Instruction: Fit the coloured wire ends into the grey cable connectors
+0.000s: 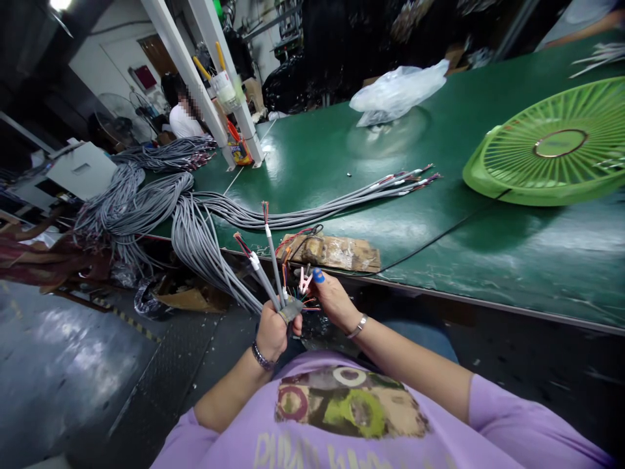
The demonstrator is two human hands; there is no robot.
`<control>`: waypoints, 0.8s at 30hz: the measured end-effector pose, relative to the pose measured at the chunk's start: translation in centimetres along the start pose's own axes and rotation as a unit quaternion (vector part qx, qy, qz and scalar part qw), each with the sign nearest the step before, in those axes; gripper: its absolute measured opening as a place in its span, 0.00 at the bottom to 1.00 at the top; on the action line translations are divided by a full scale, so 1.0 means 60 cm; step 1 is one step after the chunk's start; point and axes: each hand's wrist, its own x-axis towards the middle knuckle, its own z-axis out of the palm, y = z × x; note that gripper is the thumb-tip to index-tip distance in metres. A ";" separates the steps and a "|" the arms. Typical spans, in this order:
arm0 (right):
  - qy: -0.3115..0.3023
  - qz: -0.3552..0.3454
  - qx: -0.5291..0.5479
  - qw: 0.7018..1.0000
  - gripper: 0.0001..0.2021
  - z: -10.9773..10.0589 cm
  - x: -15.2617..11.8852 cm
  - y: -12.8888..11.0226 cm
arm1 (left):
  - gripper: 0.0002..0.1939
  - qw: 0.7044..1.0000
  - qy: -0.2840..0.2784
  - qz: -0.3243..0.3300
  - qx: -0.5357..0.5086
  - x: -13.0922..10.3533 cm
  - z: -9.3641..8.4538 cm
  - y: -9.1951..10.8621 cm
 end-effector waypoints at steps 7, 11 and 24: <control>-0.049 0.140 0.189 0.971 0.22 0.013 0.000 -0.018 | 0.16 1.000 0.008 -0.003 0.012 0.002 0.000 -0.001; -0.012 0.122 0.213 0.969 0.18 0.017 0.005 -0.017 | 0.15 1.000 0.007 -0.010 0.025 0.000 0.001 0.000; -0.031 0.168 0.239 0.956 0.19 0.015 -0.007 -0.025 | 0.15 0.999 0.015 -0.011 0.027 -0.006 -0.002 0.000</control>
